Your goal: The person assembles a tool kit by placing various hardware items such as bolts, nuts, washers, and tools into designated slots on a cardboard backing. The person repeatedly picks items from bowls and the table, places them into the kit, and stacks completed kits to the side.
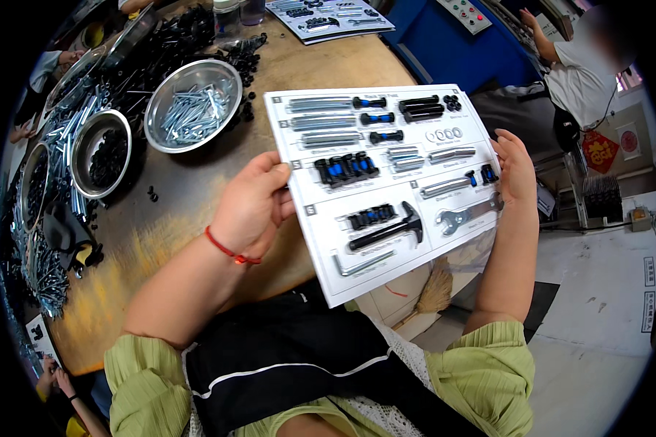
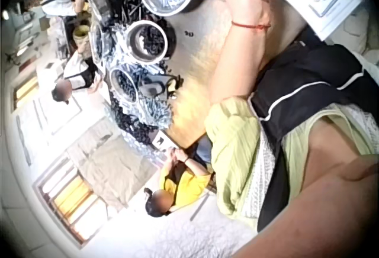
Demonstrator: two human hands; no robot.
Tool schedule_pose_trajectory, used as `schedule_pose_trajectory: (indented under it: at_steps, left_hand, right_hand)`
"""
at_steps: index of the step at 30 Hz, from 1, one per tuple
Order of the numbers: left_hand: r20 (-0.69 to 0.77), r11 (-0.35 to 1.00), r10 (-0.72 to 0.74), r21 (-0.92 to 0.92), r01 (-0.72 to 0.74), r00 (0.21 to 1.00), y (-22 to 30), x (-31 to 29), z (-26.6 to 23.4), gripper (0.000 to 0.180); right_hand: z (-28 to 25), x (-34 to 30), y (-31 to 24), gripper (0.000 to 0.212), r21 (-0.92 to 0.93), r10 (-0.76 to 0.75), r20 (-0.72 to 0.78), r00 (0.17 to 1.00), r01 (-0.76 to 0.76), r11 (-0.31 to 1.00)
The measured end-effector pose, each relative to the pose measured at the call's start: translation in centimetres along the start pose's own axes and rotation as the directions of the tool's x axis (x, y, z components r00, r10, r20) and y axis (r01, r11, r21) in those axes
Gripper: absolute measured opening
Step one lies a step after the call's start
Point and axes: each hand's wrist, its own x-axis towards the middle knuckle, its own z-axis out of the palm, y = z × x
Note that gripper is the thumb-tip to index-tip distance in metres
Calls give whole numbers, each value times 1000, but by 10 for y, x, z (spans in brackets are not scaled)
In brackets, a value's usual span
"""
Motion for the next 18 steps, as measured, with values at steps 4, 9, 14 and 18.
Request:
schedule_pose_trajectory:
  at_steps: [4,9,14,18]
  left_hand:
    - [32,997,-47,-53,49,998,-39,77,79,34]
    - [88,994,-104,-36,108,991,-58,122,97,34]
    - [84,988,-151,-24,153,985,-56,134,97,35]
    - [71,989,-146,-10,147,987,-56,136,98,29]
  right_hand:
    - [-87,92,10,56,-98,-15,-22,1000,12,995]
    - [-111,135,17,54,-59,-7,-71,997,2,998]
    - [-115,144,20,51,-27,23,-114,993,-27,999]
    - [-121,153,31,51,27,29,-97,995,-26,999]
